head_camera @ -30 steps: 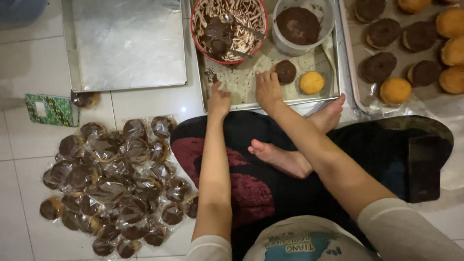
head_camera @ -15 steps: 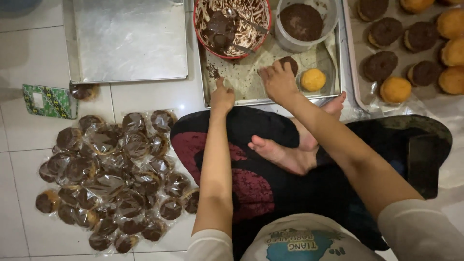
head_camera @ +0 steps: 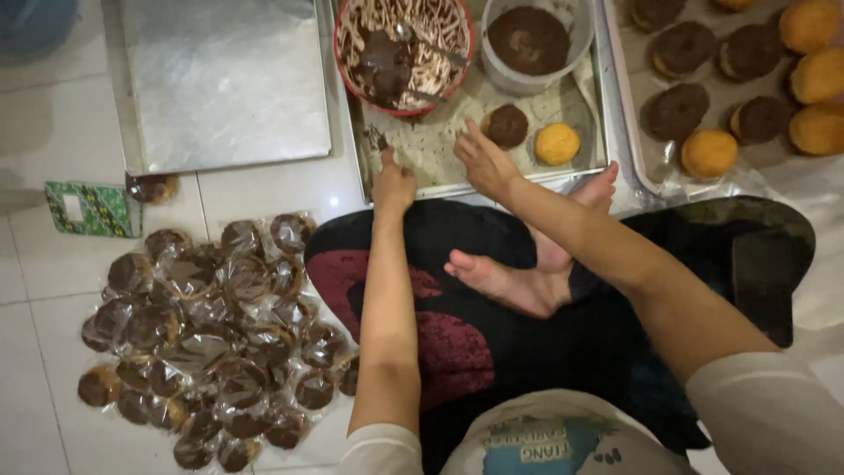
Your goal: The person sits on the floor and uses a spoon to scoop chocolate filling from a bowl into the center of donuts. They handle the donuts one by one, filling them and placing them onto a tray.
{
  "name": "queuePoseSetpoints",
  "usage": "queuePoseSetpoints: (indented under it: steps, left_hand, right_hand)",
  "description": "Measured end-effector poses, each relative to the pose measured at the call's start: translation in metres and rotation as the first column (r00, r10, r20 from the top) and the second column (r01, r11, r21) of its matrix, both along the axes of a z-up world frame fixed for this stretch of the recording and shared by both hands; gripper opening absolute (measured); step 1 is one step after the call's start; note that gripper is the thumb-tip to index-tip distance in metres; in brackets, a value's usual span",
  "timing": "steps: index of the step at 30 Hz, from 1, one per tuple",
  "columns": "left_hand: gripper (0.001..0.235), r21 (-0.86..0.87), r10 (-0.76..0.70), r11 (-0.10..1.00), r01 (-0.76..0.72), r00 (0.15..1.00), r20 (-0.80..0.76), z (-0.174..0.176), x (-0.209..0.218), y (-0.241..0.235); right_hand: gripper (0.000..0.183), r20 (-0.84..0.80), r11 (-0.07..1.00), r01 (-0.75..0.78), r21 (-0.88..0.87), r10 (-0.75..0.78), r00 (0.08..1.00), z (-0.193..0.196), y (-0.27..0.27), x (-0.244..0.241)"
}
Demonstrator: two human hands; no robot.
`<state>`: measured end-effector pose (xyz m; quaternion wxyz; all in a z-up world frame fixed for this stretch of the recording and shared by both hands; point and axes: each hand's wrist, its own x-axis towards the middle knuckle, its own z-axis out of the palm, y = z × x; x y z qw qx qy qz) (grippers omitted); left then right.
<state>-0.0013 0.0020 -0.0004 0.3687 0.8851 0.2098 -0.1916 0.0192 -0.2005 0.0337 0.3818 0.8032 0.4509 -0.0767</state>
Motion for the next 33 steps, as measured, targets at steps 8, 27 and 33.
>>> queuePoseSetpoints:
  steps: [8,27,33]
  left_hand:
    - [0.058,0.044,-0.034,0.998,0.034,0.999,0.003,-0.017,-0.001,0.004]
    - [0.058,0.051,-0.087,0.995,0.084,0.994,0.073,-0.001,-0.009,0.000]
    - [0.058,0.047,-0.100,0.994,0.096,0.992,0.072,-0.010,-0.003,0.004]
  right_hand:
    - [0.045,0.001,0.658,0.024,0.752,-0.038,0.999,-0.049,-0.021,-0.004]
    - [0.069,-0.396,0.485,0.436,0.758,-0.190,0.899,-0.035,0.002,-0.005]
    - [0.073,-0.443,0.615,0.524,0.589,-0.295,0.846,0.049,-0.022,-0.026]
